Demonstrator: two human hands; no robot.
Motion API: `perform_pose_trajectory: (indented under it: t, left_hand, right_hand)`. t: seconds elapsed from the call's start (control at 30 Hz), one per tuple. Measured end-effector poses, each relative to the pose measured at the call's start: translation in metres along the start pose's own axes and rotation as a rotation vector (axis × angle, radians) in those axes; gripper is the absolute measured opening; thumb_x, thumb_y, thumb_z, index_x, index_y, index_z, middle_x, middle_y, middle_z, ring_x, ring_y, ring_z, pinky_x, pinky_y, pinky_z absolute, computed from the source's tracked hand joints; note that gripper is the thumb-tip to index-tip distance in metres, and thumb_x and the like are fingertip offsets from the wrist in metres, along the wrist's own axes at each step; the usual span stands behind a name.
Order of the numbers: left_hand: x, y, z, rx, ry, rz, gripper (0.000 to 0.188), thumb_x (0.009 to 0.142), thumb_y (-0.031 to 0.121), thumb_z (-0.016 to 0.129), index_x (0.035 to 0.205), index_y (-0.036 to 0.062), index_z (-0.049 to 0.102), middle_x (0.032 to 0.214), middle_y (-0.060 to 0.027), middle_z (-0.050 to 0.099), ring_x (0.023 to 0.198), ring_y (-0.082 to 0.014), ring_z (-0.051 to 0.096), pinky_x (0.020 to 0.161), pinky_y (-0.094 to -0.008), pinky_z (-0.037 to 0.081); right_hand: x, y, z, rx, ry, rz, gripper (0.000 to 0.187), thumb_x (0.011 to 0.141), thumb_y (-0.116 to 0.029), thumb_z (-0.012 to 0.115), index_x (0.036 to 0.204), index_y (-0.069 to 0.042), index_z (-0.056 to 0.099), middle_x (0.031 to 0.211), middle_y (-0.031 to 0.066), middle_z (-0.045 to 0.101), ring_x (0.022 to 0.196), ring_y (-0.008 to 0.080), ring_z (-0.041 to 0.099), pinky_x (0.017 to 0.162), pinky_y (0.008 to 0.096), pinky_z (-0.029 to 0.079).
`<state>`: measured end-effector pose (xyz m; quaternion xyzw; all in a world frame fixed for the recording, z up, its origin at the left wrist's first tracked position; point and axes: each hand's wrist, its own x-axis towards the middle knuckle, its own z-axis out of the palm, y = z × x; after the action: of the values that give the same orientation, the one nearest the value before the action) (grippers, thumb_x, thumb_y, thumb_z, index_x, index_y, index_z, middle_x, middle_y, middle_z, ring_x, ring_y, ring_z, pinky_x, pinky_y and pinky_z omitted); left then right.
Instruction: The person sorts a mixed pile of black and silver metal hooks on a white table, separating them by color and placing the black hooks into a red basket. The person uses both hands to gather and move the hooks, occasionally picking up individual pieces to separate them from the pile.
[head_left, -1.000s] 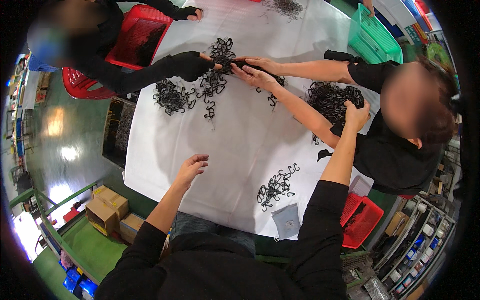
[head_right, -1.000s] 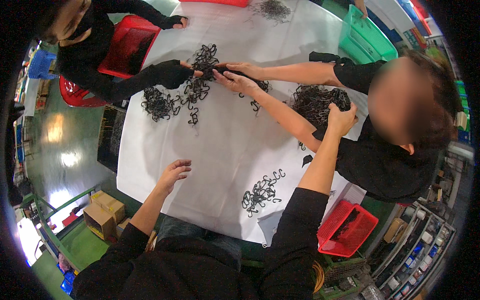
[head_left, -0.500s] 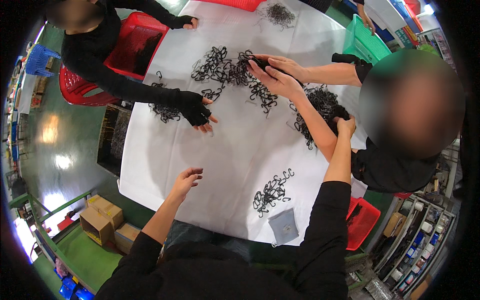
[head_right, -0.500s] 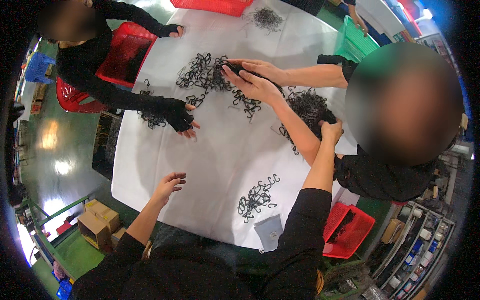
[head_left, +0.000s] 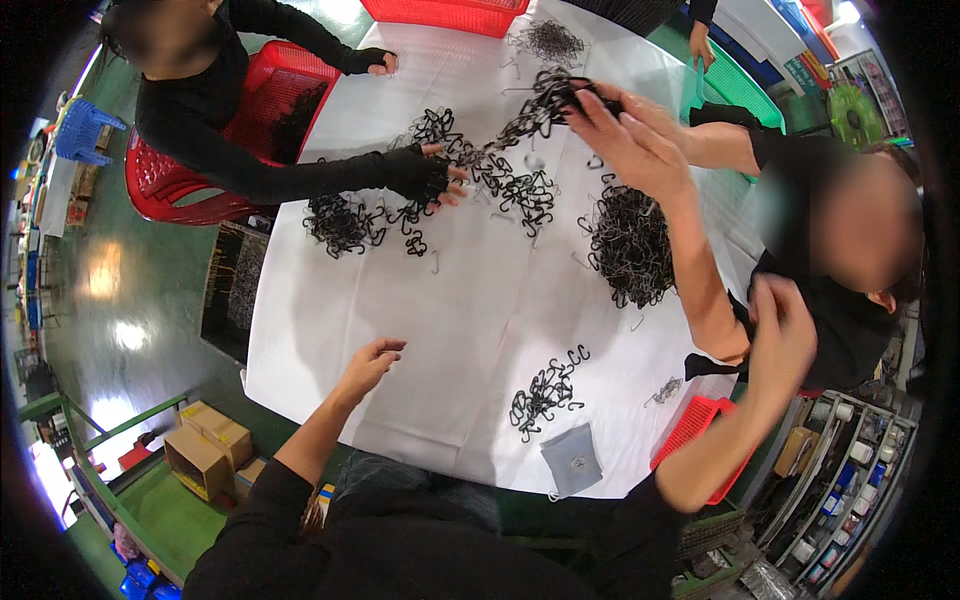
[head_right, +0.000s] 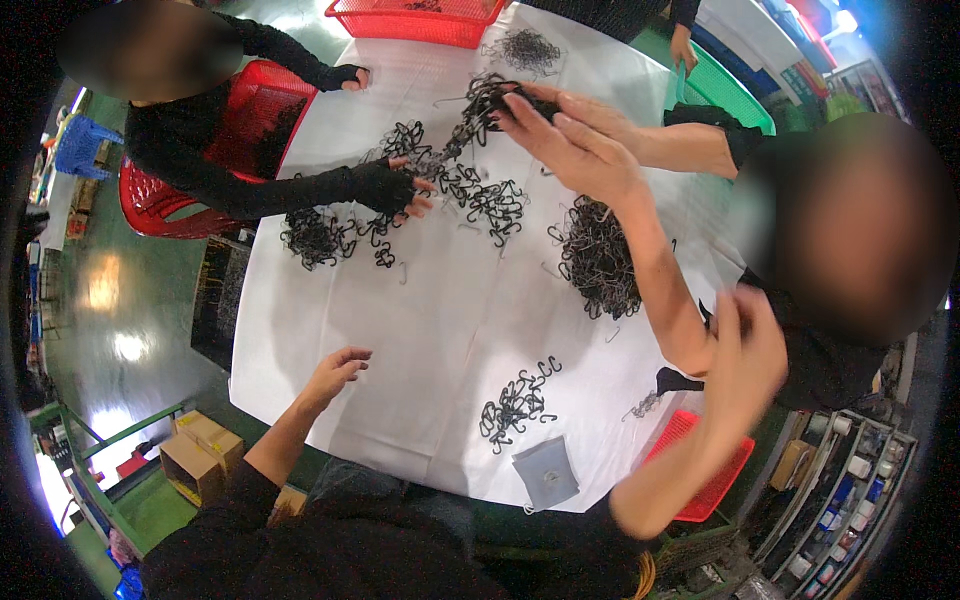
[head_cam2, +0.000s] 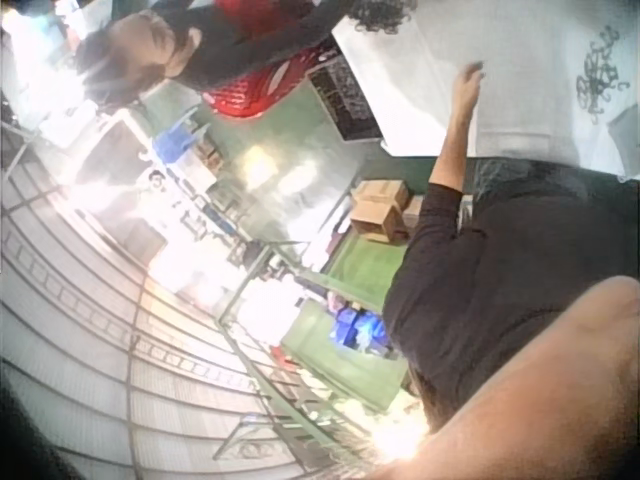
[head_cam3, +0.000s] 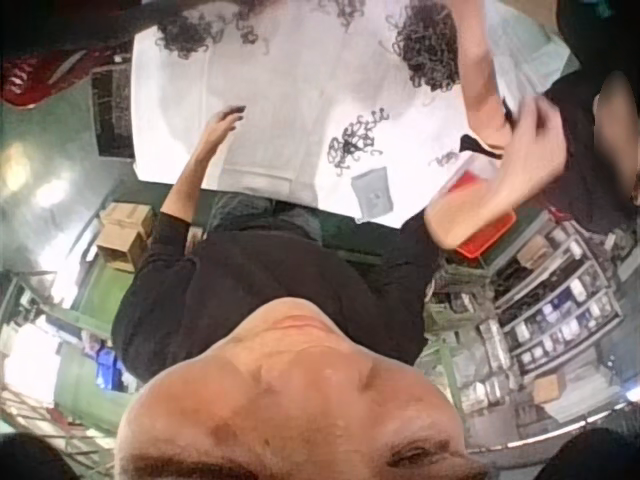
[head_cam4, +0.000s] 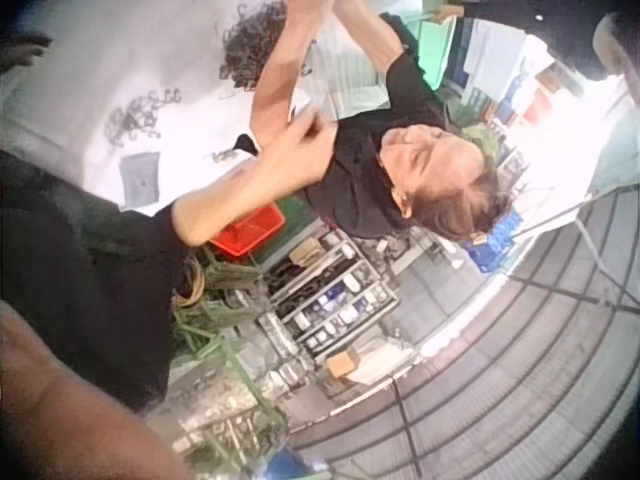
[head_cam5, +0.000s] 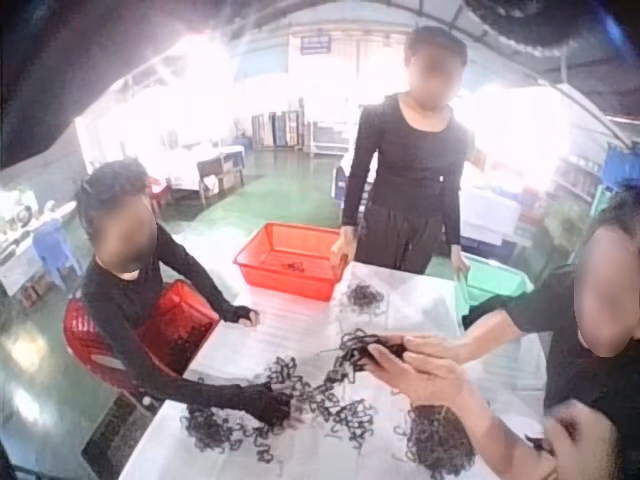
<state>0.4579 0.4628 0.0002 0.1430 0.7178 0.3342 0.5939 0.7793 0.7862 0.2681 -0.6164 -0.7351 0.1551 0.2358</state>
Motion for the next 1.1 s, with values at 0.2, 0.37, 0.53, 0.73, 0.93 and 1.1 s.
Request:
perform_pose_trajectory:
  t: [0.2,0.37,0.53,0.73,0.93,1.1]
  left_hand:
    - [0.014,0.008,0.001,-0.008,-0.009,-0.025,0.033,0.090,0.013,0.049,0.121,0.0057,0.059,0.119,-0.0056,0.061,0.104,-0.0141,0.057,0.087,-0.0297,0.044]
    - [0.025,0.010,0.026,0.018,-0.073,0.015,0.032,0.091,0.011,0.049,0.120,0.0059,0.059,0.120,-0.0053,0.061,0.107,-0.0146,0.057,0.089,-0.0307,0.044]
    - [0.060,0.024,0.074,0.060,-0.078,0.182,0.028,0.091,0.006,0.049,0.116,0.0046,0.061,0.113,-0.0056,0.064,0.103,-0.0147,0.060,0.089,-0.0301,0.045]
    - [0.106,0.080,0.133,0.320,-0.113,0.600,0.027,0.087,0.001,0.052,0.112,0.0060,0.062,0.108,-0.0082,0.064,0.102,-0.0200,0.061,0.091,-0.0317,0.047]
    - [0.140,0.103,0.182,0.826,-0.212,1.035,0.043,0.078,-0.001,0.058,0.119,0.0106,0.058,0.127,-0.0094,0.052,0.126,-0.0281,0.044,0.104,-0.0426,0.036]
    - [0.166,0.104,0.220,1.260,-0.301,1.327,0.057,0.078,0.007,0.060,0.133,0.0151,0.048,0.144,-0.0091,0.037,0.138,-0.0283,0.028,0.110,-0.0543,0.024]
  right_hand:
    - [-0.115,-0.064,0.024,0.275,-0.343,-0.079,0.005,0.080,-0.004,0.065,0.084,0.000,0.065,0.078,0.0129,0.067,0.068,0.0273,0.064,0.066,0.0312,0.050]
    - [-0.108,-0.010,0.136,0.039,-0.573,-0.047,0.021,0.078,-0.013,0.070,0.097,-0.005,0.065,0.096,0.0097,0.063,0.092,0.0280,0.061,0.080,0.0365,0.050]
    - [-0.082,0.021,0.232,0.027,-0.538,-0.294,0.051,0.072,-0.019,0.077,0.119,-0.012,0.057,0.131,0.0120,0.047,0.123,0.0318,0.045,0.097,0.0423,0.044]
    - [0.036,0.120,0.267,-0.463,-0.278,0.047,0.127,0.049,-0.046,0.089,0.149,-0.031,0.013,0.155,0.0173,0.004,0.142,0.0450,0.002,0.096,0.0792,0.019]
    - [0.074,0.169,0.258,-0.363,-0.319,0.284,0.107,0.053,-0.029,0.088,0.141,-0.036,0.028,0.146,0.0189,0.024,0.132,0.0429,0.029,0.094,0.0647,0.039]
    - [0.075,0.177,0.245,-0.191,-0.135,0.199,0.070,0.057,-0.013,0.079,0.120,-0.028,0.052,0.118,0.0140,0.048,0.112,0.0352,0.052,0.088,0.0439,0.048]
